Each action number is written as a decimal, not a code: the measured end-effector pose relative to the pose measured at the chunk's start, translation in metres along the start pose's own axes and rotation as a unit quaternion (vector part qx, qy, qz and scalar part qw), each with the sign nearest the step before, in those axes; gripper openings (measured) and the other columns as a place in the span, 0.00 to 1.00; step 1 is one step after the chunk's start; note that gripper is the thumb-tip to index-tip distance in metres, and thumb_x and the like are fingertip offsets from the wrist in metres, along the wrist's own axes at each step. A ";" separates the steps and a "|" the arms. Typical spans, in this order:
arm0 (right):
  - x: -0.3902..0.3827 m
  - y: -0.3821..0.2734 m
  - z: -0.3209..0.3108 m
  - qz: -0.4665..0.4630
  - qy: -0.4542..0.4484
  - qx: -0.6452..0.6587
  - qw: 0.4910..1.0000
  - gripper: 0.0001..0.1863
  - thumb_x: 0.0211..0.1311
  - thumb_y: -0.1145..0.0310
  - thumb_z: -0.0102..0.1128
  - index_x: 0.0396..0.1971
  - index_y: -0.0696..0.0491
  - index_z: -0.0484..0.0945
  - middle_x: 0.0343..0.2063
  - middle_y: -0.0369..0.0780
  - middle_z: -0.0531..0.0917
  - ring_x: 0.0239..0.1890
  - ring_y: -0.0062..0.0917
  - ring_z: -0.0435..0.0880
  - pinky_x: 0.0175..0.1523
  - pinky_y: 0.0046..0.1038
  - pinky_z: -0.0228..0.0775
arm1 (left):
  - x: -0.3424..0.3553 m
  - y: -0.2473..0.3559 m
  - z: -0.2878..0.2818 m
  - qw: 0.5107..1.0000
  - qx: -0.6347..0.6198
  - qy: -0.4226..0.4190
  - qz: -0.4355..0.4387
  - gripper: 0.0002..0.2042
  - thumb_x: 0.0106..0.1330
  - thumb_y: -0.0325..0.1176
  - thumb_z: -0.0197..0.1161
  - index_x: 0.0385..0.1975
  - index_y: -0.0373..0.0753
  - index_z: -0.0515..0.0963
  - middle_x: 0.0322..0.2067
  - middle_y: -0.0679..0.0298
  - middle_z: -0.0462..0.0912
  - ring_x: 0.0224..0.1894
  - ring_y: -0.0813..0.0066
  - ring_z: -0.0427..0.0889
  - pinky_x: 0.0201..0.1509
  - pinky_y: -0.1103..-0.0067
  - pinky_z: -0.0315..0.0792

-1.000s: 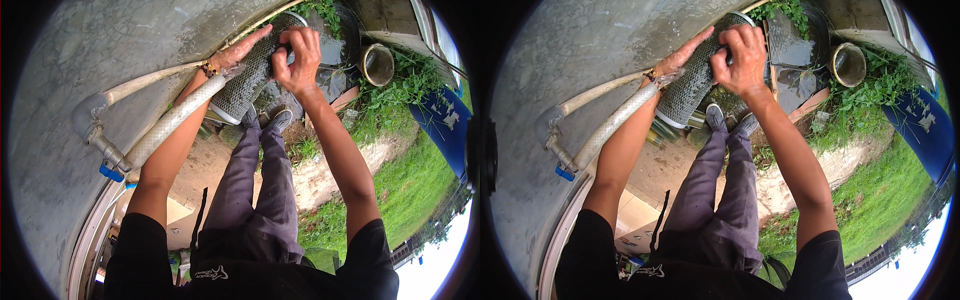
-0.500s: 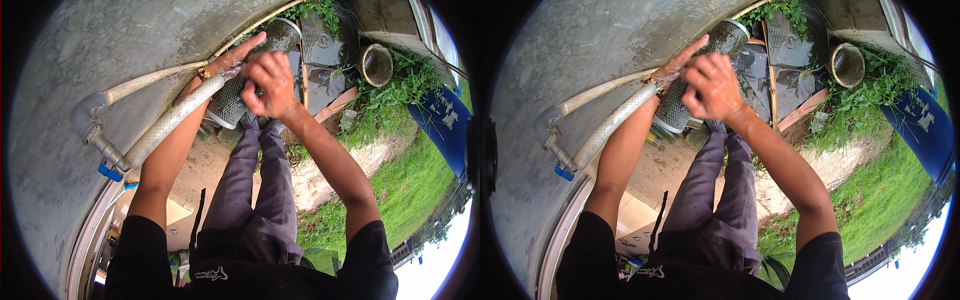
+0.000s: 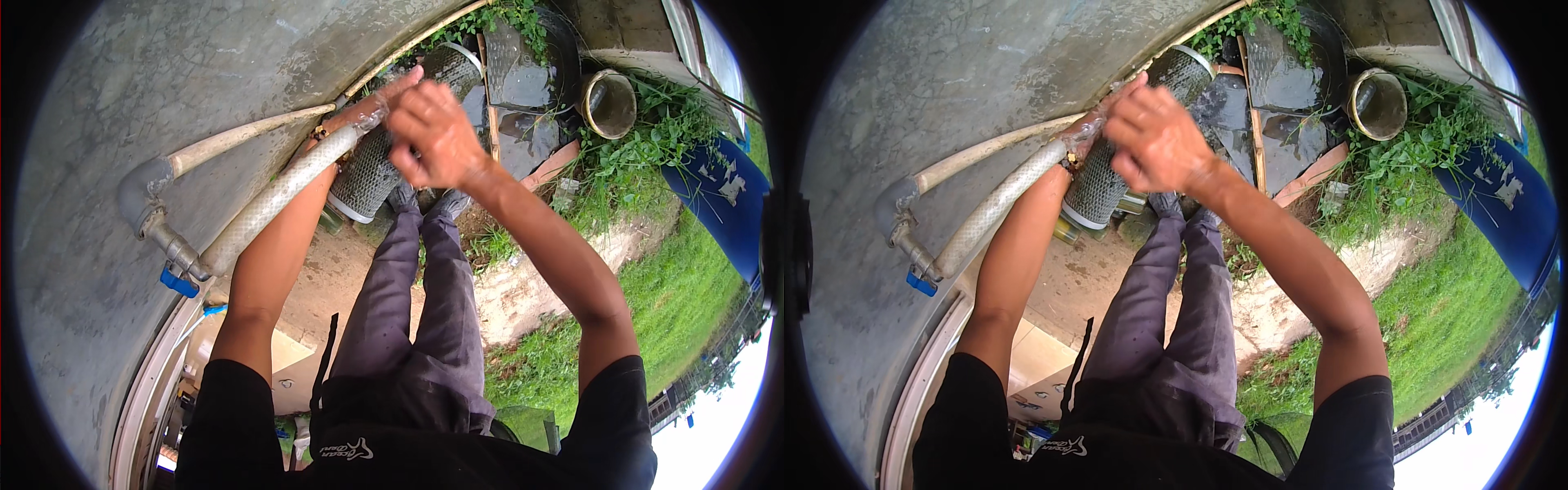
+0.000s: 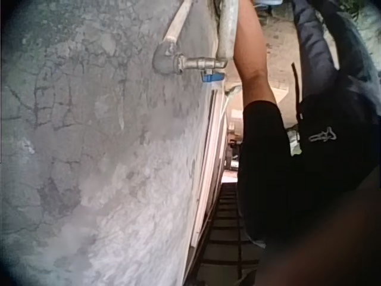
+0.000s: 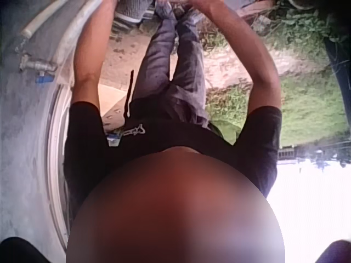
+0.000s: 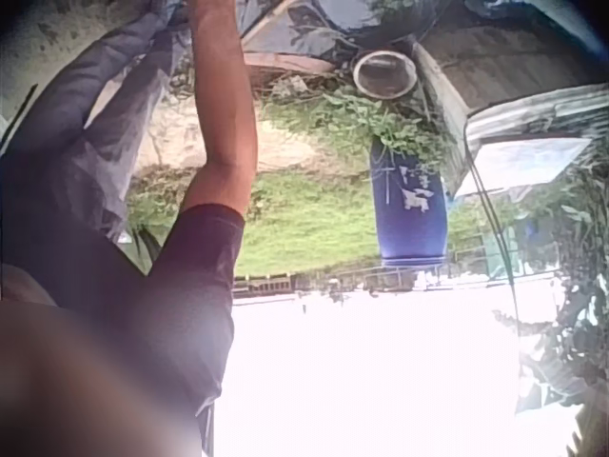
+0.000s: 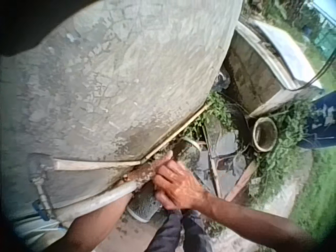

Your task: Cleaning and rinsing cylindrical filter components at an outdoor faucet.

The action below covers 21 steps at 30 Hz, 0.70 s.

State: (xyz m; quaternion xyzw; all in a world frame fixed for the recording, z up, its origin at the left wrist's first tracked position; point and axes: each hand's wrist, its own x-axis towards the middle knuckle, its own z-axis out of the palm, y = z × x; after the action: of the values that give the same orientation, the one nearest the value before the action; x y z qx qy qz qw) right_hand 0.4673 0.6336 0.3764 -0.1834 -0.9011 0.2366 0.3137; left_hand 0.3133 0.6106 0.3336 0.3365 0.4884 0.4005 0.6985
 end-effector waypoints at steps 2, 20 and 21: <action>0.027 -0.037 0.017 -0.079 0.002 0.076 0.994 0.09 0.45 0.69 0.56 0.29 0.53 0.74 0.32 0.41 0.75 0.34 0.32 0.72 0.39 0.36 0.66 | -0.017 -0.028 -0.058 0.991 -0.107 -0.055 -0.053 0.25 0.76 0.41 0.50 0.70 0.40 0.61 0.61 0.59 0.73 0.61 0.71 0.73 0.72 0.71 0.62; -0.018 0.038 -0.022 0.185 0.114 -0.100 0.971 0.09 0.44 0.75 0.60 0.29 0.57 0.75 0.34 0.44 0.77 0.36 0.40 0.74 0.41 0.38 0.66 | -0.033 -0.024 -0.017 0.898 -0.332 -0.234 -0.168 0.26 0.78 0.50 0.42 0.65 0.36 0.67 0.59 0.63 0.74 0.54 0.76 0.78 0.63 0.81 0.70; -0.019 0.033 -0.018 0.186 0.113 -0.101 0.971 0.09 0.44 0.75 0.60 0.29 0.57 0.75 0.34 0.44 0.77 0.36 0.40 0.74 0.41 0.38 0.66 | -0.030 -0.026 -0.013 0.897 -0.333 -0.236 -0.169 0.26 0.78 0.50 0.42 0.65 0.36 0.67 0.59 0.63 0.74 0.54 0.76 0.78 0.63 0.81 0.70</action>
State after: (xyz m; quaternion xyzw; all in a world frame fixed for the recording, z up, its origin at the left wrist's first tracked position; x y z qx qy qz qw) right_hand 0.4989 0.6567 0.3619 -0.4045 -0.8291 0.1762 0.3435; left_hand 0.3006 0.5732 0.3195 0.0814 0.1971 0.3242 0.9216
